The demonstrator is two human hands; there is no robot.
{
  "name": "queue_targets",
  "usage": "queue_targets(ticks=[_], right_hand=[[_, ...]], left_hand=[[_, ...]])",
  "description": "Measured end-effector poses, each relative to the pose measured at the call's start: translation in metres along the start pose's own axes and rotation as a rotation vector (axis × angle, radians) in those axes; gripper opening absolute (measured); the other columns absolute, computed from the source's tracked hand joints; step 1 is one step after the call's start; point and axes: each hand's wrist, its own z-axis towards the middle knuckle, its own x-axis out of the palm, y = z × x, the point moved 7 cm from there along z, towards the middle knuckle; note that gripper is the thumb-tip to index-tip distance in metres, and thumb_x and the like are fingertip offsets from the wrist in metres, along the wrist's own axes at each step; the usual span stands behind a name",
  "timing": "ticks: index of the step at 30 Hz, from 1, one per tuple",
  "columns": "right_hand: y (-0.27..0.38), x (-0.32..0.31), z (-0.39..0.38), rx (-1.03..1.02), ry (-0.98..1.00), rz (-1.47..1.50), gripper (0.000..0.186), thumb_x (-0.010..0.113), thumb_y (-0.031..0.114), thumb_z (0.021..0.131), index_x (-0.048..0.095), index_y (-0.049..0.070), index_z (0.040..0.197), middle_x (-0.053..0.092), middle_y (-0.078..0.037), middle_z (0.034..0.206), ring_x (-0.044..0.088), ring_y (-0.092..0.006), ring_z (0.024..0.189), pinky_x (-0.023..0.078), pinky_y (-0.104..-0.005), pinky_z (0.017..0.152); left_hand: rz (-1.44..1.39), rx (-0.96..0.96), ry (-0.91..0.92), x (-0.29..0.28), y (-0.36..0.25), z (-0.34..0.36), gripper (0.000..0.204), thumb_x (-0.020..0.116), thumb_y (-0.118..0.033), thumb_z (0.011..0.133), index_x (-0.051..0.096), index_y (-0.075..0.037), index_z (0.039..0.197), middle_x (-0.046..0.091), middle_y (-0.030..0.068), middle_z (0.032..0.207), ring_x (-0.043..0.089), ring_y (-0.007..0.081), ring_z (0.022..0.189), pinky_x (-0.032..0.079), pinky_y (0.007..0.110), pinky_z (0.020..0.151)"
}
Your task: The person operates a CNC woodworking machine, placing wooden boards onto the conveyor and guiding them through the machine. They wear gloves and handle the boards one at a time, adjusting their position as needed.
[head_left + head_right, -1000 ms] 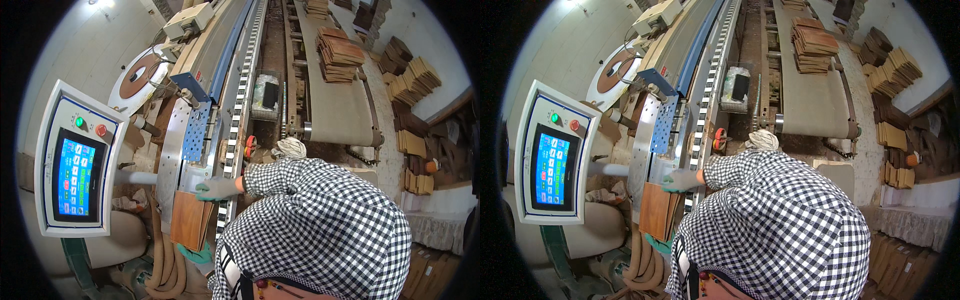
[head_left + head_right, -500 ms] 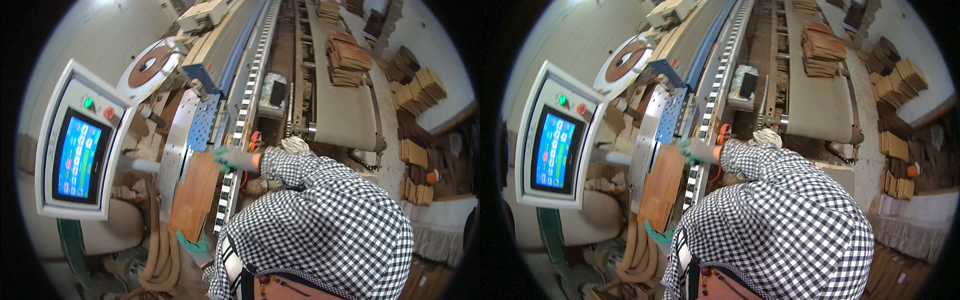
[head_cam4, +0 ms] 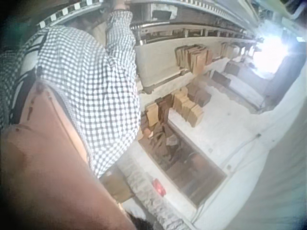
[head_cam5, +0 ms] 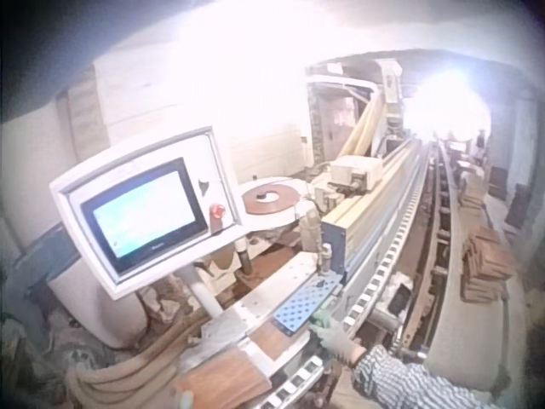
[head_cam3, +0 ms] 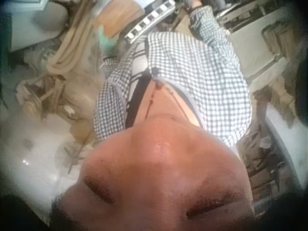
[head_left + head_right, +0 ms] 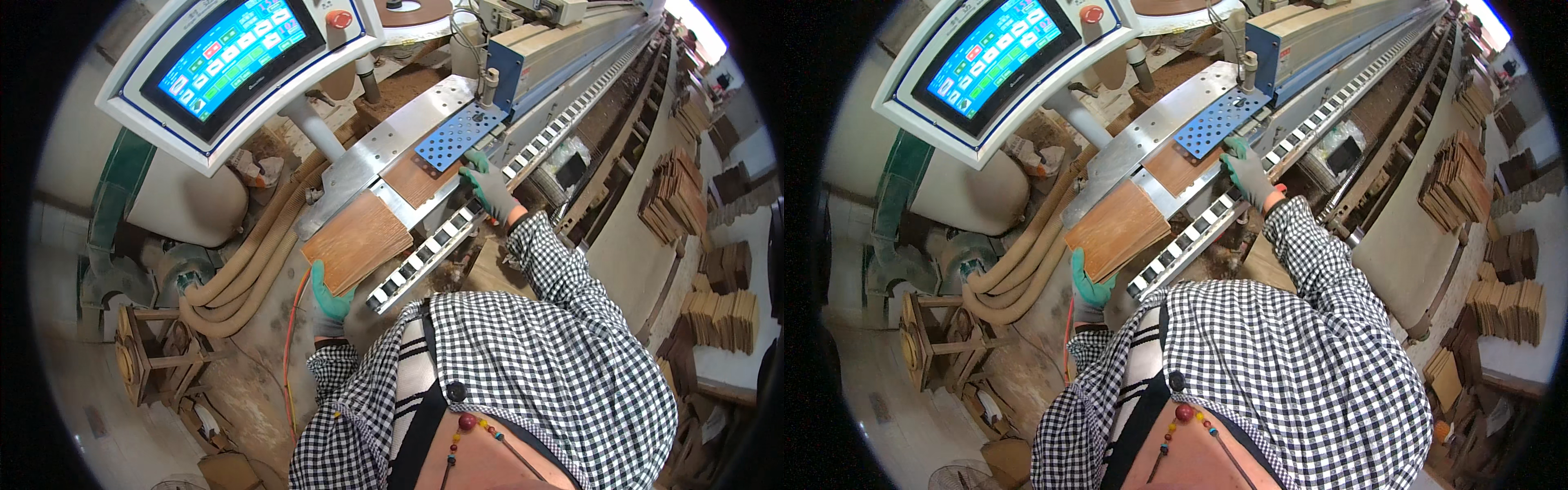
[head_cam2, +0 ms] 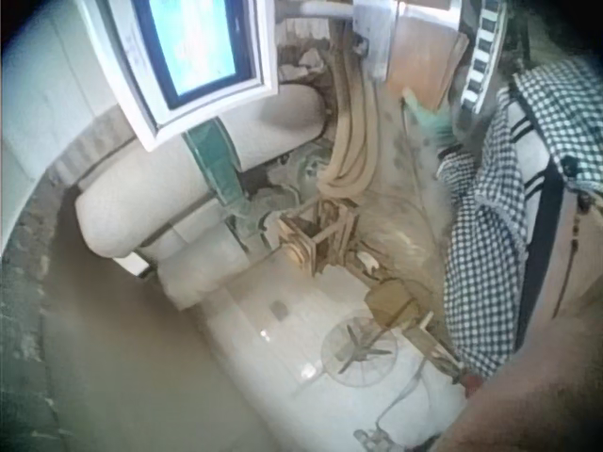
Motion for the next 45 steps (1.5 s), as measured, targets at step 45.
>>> queue_targets(ticks=[45], right_hand=[[0.038,0.103,-0.087,-0.853,0.165,-1.501,0.022,0.065,0.031,0.091,0.068,0.014,0.106,0.062,-0.007,0.108,0.063,-0.0255,0.100,0.048,-0.0405,0.089]], left_hand=[[0.274,-0.006,-0.200,-0.027,-0.003,-0.012,0.065,0.055,-0.049,0.103,0.043,-0.006,0.149,0.053,0.0152,0.144,0.058,0.0291,0.127,0.053,0.041,0.100]])
